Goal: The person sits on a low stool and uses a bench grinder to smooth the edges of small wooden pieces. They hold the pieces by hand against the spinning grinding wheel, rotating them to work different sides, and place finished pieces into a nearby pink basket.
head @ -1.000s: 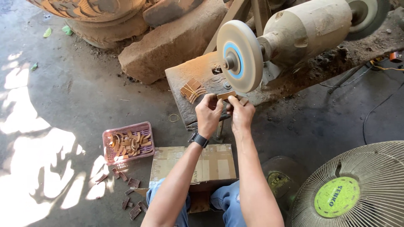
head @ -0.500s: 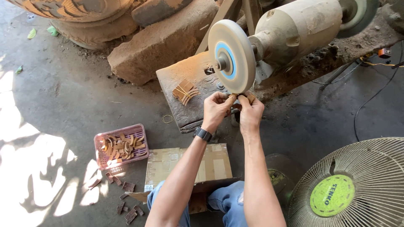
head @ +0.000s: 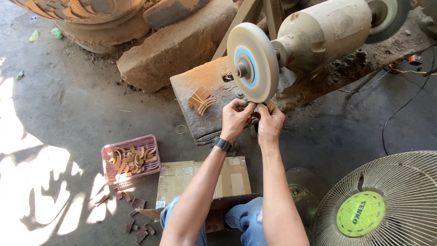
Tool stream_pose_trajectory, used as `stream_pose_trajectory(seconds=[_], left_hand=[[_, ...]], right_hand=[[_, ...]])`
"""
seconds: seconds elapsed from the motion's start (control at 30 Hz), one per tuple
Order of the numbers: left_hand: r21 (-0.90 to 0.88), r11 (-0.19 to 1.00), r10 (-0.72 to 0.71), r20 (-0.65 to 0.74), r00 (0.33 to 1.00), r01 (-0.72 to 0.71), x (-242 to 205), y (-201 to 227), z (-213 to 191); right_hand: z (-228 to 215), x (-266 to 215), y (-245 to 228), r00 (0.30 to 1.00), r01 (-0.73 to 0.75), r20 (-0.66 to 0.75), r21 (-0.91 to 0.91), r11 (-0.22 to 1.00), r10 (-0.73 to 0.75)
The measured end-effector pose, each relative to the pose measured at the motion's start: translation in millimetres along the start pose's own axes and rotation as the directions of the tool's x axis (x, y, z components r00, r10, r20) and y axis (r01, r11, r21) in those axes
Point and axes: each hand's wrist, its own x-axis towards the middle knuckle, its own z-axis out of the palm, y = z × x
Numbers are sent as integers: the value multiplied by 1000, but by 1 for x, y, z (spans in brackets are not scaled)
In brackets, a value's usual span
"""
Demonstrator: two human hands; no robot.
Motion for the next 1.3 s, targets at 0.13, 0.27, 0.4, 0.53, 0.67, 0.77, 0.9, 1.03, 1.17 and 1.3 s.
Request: stream_pose_trajectory(seconds=[0.13,0.27,0.4,0.53,0.67,0.77,0.9,1.03,1.17,1.3], left_hand=[[37,999,25,-16,1000,-24,-9,-1,-22],[184,982,53,-55,997,-42,-24,6,-33],[161,987,11,-53,999,-2,-28,14,-16],[69,998,-7,-15,1000,8,-9,8,0],[32,999,-6,-31,1000,7,-8,4,-13],[95,995,8,-51,999,-4,-15,0,-30],[175,984,44,-41,998,-37,-17,-8,-32],[102,994,28,-16,999,-26,-9,2,-6],[117,992,46,-39,998,-42,-12,0,-15],[242,966,102,-32,994,-92,-24,-3,-41]], right_hand=[[-5,-3,31,999,17,37,-17,1000,-17],[-2,-12,26,995,-19,96,-51,999,24],[-7,-13,12,991,-90,101,-13,996,91],[-10,0,5,994,-74,89,53,996,69],[-12,0,27,994,-33,106,51,998,28],[-3,-12,9,987,-81,135,-24,996,84],[-7,-16,2,979,-143,139,-75,987,152],[-7,-9,-9,990,-90,113,14,996,88],[-5,-12,3,992,-82,97,22,996,79],[1,-19,12,991,-114,51,-146,983,122]])
